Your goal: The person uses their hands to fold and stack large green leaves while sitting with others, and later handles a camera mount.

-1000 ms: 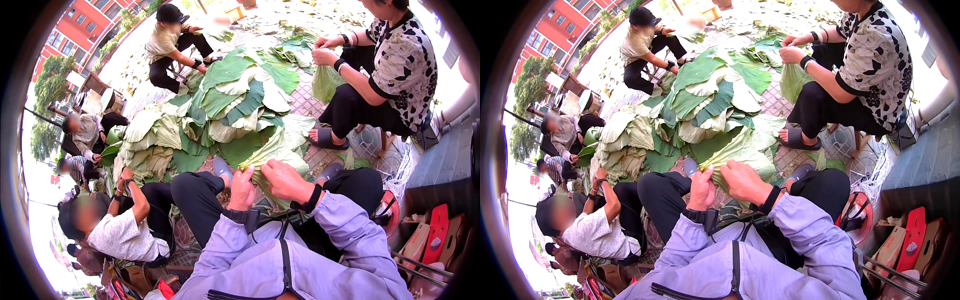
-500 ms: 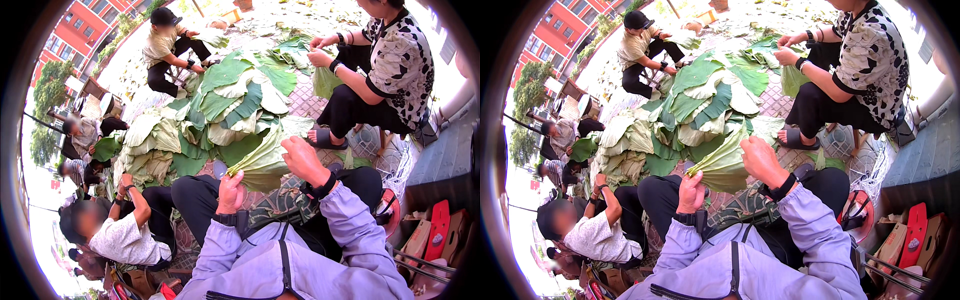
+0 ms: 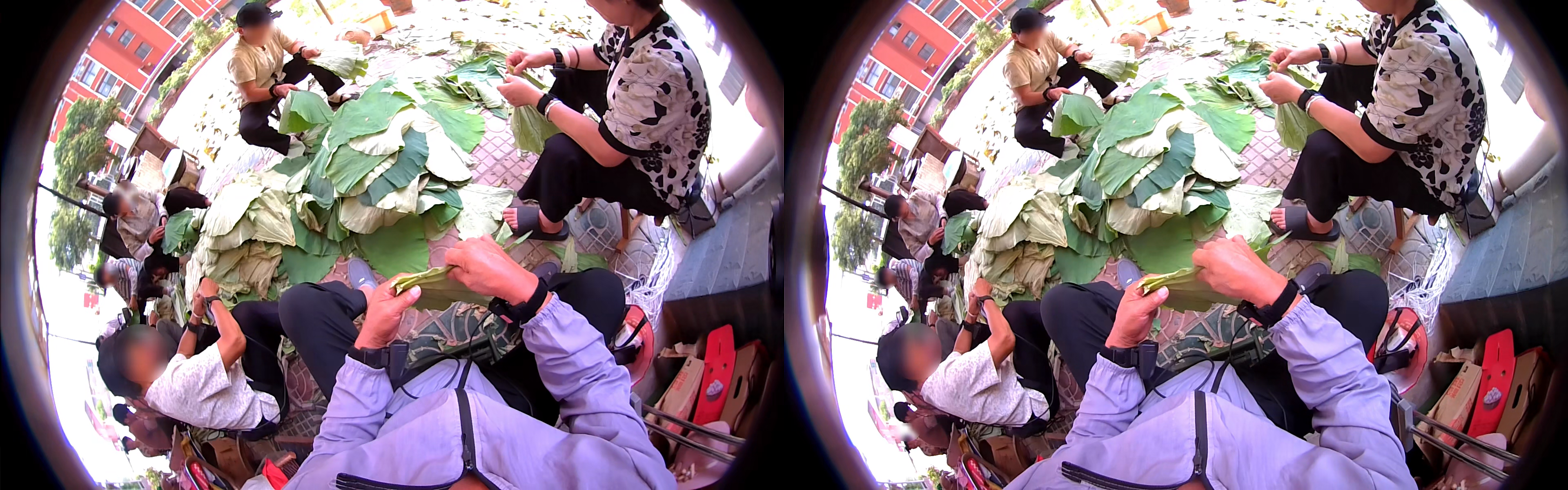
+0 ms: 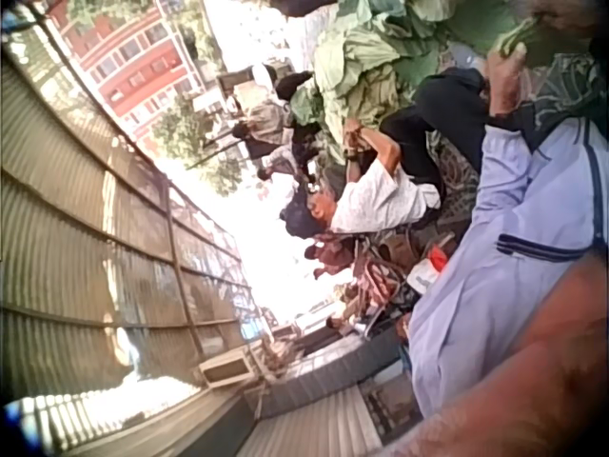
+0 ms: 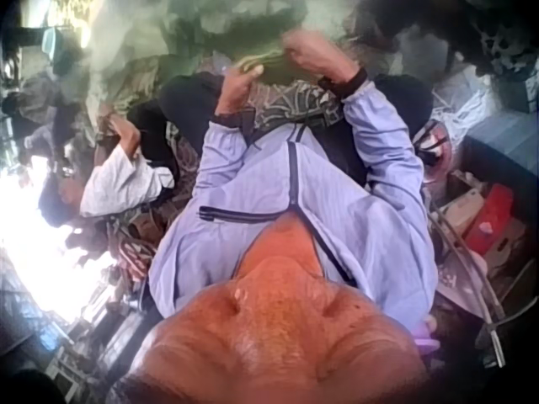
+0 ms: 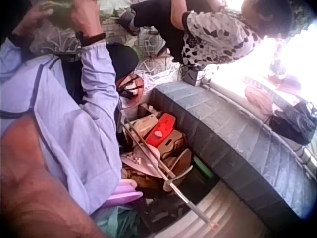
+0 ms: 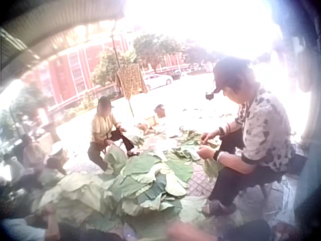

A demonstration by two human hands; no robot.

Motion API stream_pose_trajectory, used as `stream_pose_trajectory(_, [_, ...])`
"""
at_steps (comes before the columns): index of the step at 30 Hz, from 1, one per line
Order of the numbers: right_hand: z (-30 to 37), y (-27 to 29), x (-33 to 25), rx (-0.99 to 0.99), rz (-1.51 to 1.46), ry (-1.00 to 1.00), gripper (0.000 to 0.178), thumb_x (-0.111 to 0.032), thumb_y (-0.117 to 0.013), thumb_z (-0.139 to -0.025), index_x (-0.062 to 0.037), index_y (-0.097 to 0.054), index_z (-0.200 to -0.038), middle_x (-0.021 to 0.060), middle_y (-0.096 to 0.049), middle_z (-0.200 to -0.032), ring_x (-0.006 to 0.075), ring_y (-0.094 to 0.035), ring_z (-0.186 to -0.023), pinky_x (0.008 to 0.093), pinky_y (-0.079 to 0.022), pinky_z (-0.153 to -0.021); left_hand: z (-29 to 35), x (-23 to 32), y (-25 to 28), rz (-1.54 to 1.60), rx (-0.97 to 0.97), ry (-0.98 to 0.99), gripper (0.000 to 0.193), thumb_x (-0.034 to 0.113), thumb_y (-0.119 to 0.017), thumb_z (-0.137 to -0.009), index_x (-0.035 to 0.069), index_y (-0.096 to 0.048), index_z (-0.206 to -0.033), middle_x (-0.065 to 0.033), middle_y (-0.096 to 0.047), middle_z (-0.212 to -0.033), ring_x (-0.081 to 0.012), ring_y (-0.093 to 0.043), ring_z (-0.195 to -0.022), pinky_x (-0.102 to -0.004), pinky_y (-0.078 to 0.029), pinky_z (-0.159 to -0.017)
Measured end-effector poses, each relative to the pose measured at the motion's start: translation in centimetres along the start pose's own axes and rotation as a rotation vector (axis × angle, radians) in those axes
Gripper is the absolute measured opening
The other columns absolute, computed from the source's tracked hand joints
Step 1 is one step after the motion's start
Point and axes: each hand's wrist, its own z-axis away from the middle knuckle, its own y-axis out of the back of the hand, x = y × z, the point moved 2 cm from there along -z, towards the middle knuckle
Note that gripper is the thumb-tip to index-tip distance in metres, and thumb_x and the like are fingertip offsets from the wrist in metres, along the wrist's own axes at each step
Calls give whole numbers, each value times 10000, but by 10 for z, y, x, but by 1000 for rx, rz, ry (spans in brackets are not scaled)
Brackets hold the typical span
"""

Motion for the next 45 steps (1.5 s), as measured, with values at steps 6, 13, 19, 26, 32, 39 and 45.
stream_pose_trajectory(6, [3,-3,4,45,-2,34,113,-180,-677,-863,-69,-654,-873,152,-688,-856,397,-674,-877,521,-461,-730,-3,-1,-2,-39,23,6,302,66,-697,-958,-5,-647,-1247,-30,-683,-1128,-108,-611,-1005,-271,-480,-931])
stream_pose_trajectory(13, [5,-4,4,-26,79,3,116,-187,-700,-853,-76,-675,-873,150,-703,-836,394,-691,-892,536,-468,-748,1,7,-1,-104,77,32,370,56,-737,-913,-9,-643,-1265,-58,-684,-1163,-122,-637,-1026,-272,-508,-924])
stream_pose_trajectory(19, [8,-3,4,-59,125,-7,118,-187,-699,-853,-78,-683,-896,150,-713,-832,399,-699,-887,543,-474,-781,1,5,-7,-300,-28,108,311,109,-738,-945,17,-657,-1231,1,-678,-1042,-71,-602,-966,-252,-496,-866])
stream_pose_trajectory(26, [8,-1,2,-135,178,-39,135,-192,-701,-849,-91,-706,-939,145,-726,-852,388,-707,-899,547,-473,-765,-5,-15,0,-498,-38,-21,228,126,-706,-945,-14,-680,-1124,-15,-684,-898,-78,-595,-825,-264,-501,-740])
stream_pose_trajectory(32, [6,-6,2,-143,202,-30,134,-202,-708,-842,-95,-705,-923,143,-724,-839,393,-704,-870,543,-472,-744,-4,-22,3,-530,-18,57,193,134,-677,-970,-7,-685,-1102,1,-643,-820,-77,-545,-744,-274,-467,-667])
stream_pose_trajectory(39, [5,-3,3,-152,214,-39,147,-212,-700,-829,-82,-695,-900,153,-717,-849,401,-691,-869,539,-479,-752,-8,-23,4,-620,-56,28,217,113,-687,-955,-19,-673,-1128,-30,-681,-855,-112,-588,-775,-288,-497,-717])
stream_pose_trajectory(45, [3,11,2,-122,205,-82,178,-212,-687,-826,-51,-691,-902,161,-702,-930,394,-661,-949,528,-472,-801,-11,-17,4,-894,-178,10,260,186,-700,-939,9,-675,-1128,-155,-704,-900,-254,-676,-817,-373,-529,-769])
